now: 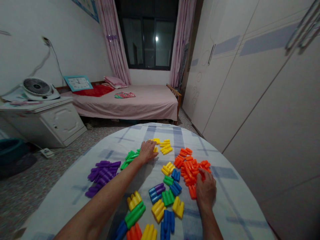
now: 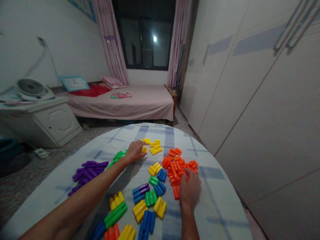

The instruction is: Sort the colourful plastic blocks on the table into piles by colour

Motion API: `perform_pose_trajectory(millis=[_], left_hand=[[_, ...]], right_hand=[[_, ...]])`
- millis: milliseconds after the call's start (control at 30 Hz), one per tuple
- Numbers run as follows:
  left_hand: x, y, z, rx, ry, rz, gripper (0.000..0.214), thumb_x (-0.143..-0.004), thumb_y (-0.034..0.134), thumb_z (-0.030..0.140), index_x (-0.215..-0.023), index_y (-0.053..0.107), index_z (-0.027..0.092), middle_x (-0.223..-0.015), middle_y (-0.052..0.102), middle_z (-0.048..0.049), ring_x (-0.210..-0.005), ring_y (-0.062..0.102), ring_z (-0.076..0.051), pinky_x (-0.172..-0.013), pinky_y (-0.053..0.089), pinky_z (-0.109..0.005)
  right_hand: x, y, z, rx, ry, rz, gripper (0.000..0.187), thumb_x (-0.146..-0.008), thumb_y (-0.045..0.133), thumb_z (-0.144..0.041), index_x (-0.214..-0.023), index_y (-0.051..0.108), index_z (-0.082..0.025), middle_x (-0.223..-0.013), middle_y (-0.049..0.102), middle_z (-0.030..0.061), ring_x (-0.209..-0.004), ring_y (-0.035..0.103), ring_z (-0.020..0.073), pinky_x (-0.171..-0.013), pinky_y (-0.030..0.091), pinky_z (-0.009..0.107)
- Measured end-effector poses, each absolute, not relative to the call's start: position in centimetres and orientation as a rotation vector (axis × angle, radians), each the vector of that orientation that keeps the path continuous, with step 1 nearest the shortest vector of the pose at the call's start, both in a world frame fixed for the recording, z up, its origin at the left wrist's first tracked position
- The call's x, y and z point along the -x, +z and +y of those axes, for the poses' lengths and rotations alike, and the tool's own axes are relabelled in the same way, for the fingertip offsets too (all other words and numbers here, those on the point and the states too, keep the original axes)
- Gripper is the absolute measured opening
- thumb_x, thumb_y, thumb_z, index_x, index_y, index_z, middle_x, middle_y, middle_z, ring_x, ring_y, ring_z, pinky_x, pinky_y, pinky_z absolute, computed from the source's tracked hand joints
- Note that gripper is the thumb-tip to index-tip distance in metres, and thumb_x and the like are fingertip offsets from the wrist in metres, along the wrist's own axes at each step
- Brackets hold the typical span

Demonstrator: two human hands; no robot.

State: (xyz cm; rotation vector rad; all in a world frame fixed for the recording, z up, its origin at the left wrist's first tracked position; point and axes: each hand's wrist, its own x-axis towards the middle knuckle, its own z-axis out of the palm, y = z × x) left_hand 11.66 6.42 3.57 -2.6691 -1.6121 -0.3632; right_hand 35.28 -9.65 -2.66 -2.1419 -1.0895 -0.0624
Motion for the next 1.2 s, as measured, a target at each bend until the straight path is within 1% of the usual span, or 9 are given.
perform_pose_trajectory(millis=[100, 233, 333, 467, 533, 633, 900, 1067, 1200], left_hand=[[-9.5, 3.5, 6.2, 2.622, -0.32, -1.655, 0.031, -0.077, 0.056, 0.033, -0.103, 0.059, 0.018, -0.112, 0.059, -0.0115, -0.11, 0.049, -0.028, -0.094, 0.035, -0.043], [-8.7, 3.2, 5.9, 2.644, -0.31, -1.627, 0.024, -0.08, 0.053, 0.03, -0.099, 0.061, 0.02, -0.101, 0.062, -0.0088, -0.102, 0.053, -0.024, -0.089, 0.039, -0.037], [-8.2, 3.2, 5.2, 2.675, -0.336, -1.592, 0.023, -0.08, 0.053, 0.029, -0.1, 0.061, 0.022, -0.108, 0.06, -0.0069, -0.105, 0.052, -0.021, -0.091, 0.038, -0.033], [-5.9, 2.9, 2.9, 2.584, -0.4, -1.679, 0.053, -0.076, 0.058, 0.04, -0.125, 0.048, 0.023, -0.135, 0.043, -0.0113, -0.125, 0.037, -0.028, -0.101, 0.031, -0.043], [-4.6, 2.4, 1.5, 2.509, -0.368, -1.79, 0.069, -0.073, 0.06, 0.047, -0.134, 0.038, 0.024, -0.141, 0.036, -0.0136, -0.131, 0.027, -0.034, -0.101, 0.027, -0.052], [-3.4, 1.3, -0.1, 2.439, -0.331, -1.934, 0.077, -0.071, 0.059, 0.052, -0.137, 0.031, 0.024, -0.144, 0.03, -0.0144, -0.133, 0.02, -0.038, -0.099, 0.025, -0.059], [-4.7, -0.9, 1.2, 2.374, -0.668, -1.987, 0.065, -0.076, 0.057, 0.042, -0.132, 0.036, 0.017, -0.144, 0.028, -0.0155, -0.134, 0.023, -0.032, -0.104, 0.029, -0.046], [-6.0, -1.1, 3.9, 2.425, -0.739, -1.894, 0.061, -0.077, 0.057, 0.04, -0.129, 0.04, 0.014, -0.143, 0.03, -0.0178, -0.132, 0.028, -0.031, -0.105, 0.03, -0.045], [-7.1, -0.4, 4.9, 2.464, -0.689, -1.864, 0.065, -0.074, 0.06, 0.043, -0.13, 0.041, 0.017, -0.143, 0.032, -0.0153, -0.132, 0.028, -0.031, -0.105, 0.028, -0.048]], right_hand=[[-35.1, -2.5, -9.7, 2.139, -0.053, -1.076, 0.035, -0.081, 0.036, -0.028, -0.104, 0.061, -0.019, -0.108, 0.061, 0.0083, -0.095, 0.05, 0.0233, -0.082, 0.035, 0.032], [-35.1, -2.4, -9.7, 2.119, -0.049, -1.075, 0.036, -0.08, 0.036, -0.028, -0.104, 0.061, -0.018, -0.107, 0.061, 0.0082, -0.095, 0.05, 0.023, -0.082, 0.035, 0.032], [-35.2, -2.6, -9.6, 2.115, -0.06, -1.08, 0.036, -0.08, 0.037, -0.027, -0.104, 0.062, -0.018, -0.107, 0.061, 0.0085, -0.095, 0.051, 0.023, -0.081, 0.035, 0.032], [-35.3, -2.8, -9.5, 2.103, -0.073, -1.085, 0.036, -0.08, 0.037, -0.028, -0.104, 0.062, -0.018, -0.107, 0.061, 0.0084, -0.095, 0.051, 0.0233, -0.081, 0.035, 0.032], [-35.2, -2.7, -9.6, 2.099, -0.073, -1.078, 0.036, -0.08, 0.037, -0.028, -0.103, 0.062, -0.018, -0.107, 0.061, 0.0082, -0.095, 0.051, 0.0233, -0.081, 0.035, 0.032], [-35.1, -2.5, -9.6, 2.111, -0.062, -1.07, 0.037, -0.079, 0.037, -0.028, -0.104, 0.062, -0.018, -0.107, 0.061, 0.0086, -0.094, 0.05, 0.0235, -0.08, 0.035, 0.032], [-35.2, -2.5, -9.6, 2.122, -0.067, -1.099, 0.036, -0.081, 0.036, -0.028, -0.105, 0.061, -0.018, -0.109, 0.06, 0.0081, -0.096, 0.05, 0.0235, -0.082, 0.036, 0.032], [-35.1, -2.6, -9.6, 2.136, -0.075, -1.087, 0.036, -0.08, 0.036, -0.028, -0.104, 0.061, -0.018, -0.107, 0.061, 0.0082, -0.094, 0.05, 0.0235, -0.08, 0.036, 0.032], [-35.1, -2.5, -9.6, 2.112, -0.056, -1.083, 0.036, -0.08, 0.036, -0.028, -0.103, 0.062, -0.018, -0.107, 0.061, 0.0081, -0.096, 0.05, 0.0237, -0.081, 0.035, 0.032]])
